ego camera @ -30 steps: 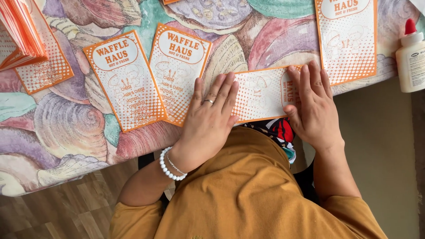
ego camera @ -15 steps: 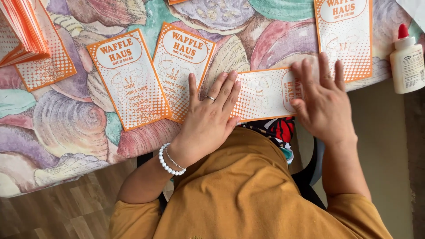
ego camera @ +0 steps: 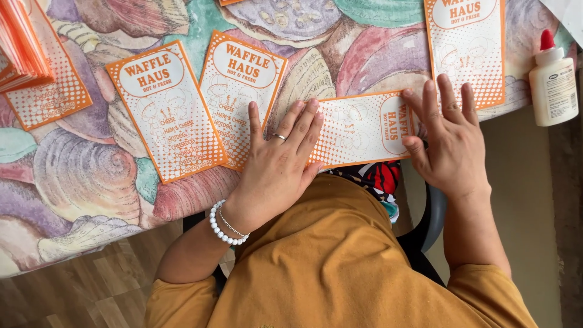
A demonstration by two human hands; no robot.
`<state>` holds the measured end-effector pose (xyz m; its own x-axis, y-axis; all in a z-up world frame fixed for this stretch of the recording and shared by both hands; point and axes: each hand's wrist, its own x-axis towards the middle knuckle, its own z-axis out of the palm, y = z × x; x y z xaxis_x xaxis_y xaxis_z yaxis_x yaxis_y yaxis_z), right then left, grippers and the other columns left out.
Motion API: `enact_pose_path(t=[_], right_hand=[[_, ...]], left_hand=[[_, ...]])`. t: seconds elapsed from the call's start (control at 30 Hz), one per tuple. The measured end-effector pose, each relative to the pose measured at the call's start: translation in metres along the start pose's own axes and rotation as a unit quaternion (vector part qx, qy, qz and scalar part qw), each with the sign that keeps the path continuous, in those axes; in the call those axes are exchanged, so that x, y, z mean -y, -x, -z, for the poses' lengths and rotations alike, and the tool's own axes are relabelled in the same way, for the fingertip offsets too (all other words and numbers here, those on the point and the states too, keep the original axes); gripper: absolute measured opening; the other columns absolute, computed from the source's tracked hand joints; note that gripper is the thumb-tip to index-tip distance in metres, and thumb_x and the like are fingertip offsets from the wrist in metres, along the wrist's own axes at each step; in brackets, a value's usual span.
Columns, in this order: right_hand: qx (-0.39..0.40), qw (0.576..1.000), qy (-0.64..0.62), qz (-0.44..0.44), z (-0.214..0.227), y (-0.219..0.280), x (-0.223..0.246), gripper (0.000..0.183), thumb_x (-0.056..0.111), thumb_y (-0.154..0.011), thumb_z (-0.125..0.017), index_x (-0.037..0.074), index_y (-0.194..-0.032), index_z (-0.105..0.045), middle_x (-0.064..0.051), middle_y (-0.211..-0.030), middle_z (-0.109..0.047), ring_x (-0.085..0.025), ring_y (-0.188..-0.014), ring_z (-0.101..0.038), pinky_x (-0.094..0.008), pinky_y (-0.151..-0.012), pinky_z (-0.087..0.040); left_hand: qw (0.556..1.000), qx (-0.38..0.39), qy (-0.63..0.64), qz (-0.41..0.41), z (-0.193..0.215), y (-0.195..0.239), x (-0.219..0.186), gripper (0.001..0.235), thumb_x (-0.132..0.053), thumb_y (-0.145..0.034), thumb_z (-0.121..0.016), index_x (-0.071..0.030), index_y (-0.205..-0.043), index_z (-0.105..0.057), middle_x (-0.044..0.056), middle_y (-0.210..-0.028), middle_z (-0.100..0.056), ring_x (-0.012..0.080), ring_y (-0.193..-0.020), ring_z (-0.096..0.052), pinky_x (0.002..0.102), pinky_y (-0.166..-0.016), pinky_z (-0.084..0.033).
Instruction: Applying glue to paper templates and folding them to assemble waffle house bags
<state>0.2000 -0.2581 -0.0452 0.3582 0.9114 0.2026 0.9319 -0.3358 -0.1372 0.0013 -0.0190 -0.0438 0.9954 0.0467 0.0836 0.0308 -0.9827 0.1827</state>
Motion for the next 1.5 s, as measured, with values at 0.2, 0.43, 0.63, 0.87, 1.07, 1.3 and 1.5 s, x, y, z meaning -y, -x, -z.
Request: enact_pose_path(t=[0.2,0.43,0.63,0.87,1.07,1.3,1.5], right_hand=[[-0.112,0.981,-0.094,-0.124,0.008,0.030,0.011,0.061,0.032,-0.116,-0.050,-0.007,-0.162,-0.038,-0.011,-0.121,-0.076,-0.028,-0.101,-0.052,-0.039,-0.086,-0.039],[-0.162,0.782,-0.425,-0.426,-0.020,0.034,0.052,0.101,0.002,-0.096,-0.078,0.017,-0.172,-0.013,-0.015,-0.096,-0.072,-0.009,-0.083,-0.061,-0.024,-0.082,-0.055],[-0.193,0.787,-0.470,-0.351,-0.035,0.051,0.043,0.102,-0.008,-0.094,-0.080,0.013,-0.172,-0.016,-0.018,-0.097,-0.069,-0.012,-0.085,-0.060,-0.026,-0.080,-0.055],[-0.208,0.874,-0.425,-0.108,-0.018,0.056,0.027,0.090,-0.012,-0.092,-0.076,0.002,-0.165,-0.024,-0.028,-0.099,-0.070,-0.028,-0.086,-0.069,-0.034,-0.083,-0.056],[-0.190,0.831,-0.502,-0.144,0.006,0.040,0.035,0.095,0.005,-0.088,-0.071,0.003,-0.168,-0.019,-0.042,-0.120,-0.062,-0.037,-0.108,-0.065,-0.043,-0.106,-0.055],[-0.180,0.846,-0.499,-0.051,0.037,0.014,0.039,0.106,0.023,-0.079,-0.069,0.001,-0.167,-0.015,-0.037,-0.146,-0.047,-0.053,-0.113,-0.070,-0.054,-0.103,-0.063],[-0.200,0.848,-0.473,-0.130,0.037,0.001,0.058,0.088,-0.006,-0.091,-0.077,-0.005,-0.164,-0.029,-0.023,-0.137,-0.049,-0.032,-0.091,-0.072,-0.031,-0.080,-0.061]], left_hand=[[1.000,0.010,0.010,0.004,0.002,0.003,-0.002,0.075,-0.047,-0.097,-0.061,-0.006,-0.157,-0.042,0.011,-0.169,-0.029,0.0250,-0.155,-0.028,0.078,-0.117,-0.016],[0.999,0.006,0.050,-0.009,0.003,0.007,-0.011,0.066,-0.037,-0.097,-0.065,-0.005,-0.152,-0.047,0.018,-0.165,-0.032,0.0338,-0.154,-0.028,0.071,-0.121,-0.020],[0.989,-0.055,0.135,-0.019,0.013,-0.010,-0.014,0.071,-0.044,-0.091,-0.078,-0.005,-0.143,-0.051,0.020,-0.142,-0.050,0.0371,-0.135,-0.046,0.065,-0.124,-0.021],[0.929,-0.135,0.345,-0.011,0.008,-0.044,-0.042,0.035,-0.028,-0.097,-0.071,-0.001,-0.119,-0.069,0.011,-0.113,-0.078,0.0247,-0.082,-0.078,0.044,-0.076,-0.060],[0.893,-0.128,0.432,0.010,0.011,-0.042,-0.046,0.018,-0.024,-0.099,-0.065,-0.010,-0.099,-0.075,0.006,-0.089,-0.079,0.0259,-0.068,-0.074,0.040,-0.062,-0.050],[0.868,-0.123,0.481,0.026,0.021,-0.038,-0.046,0.016,-0.022,-0.098,-0.067,-0.009,-0.098,-0.075,0.004,-0.089,-0.079,0.0168,-0.068,-0.073,0.033,-0.063,-0.050],[0.859,-0.124,0.496,0.029,0.030,-0.036,-0.048,0.014,-0.021,-0.097,-0.068,-0.008,-0.098,-0.075,0.003,-0.086,-0.079,0.0137,-0.065,-0.070,0.032,-0.063,-0.049]])
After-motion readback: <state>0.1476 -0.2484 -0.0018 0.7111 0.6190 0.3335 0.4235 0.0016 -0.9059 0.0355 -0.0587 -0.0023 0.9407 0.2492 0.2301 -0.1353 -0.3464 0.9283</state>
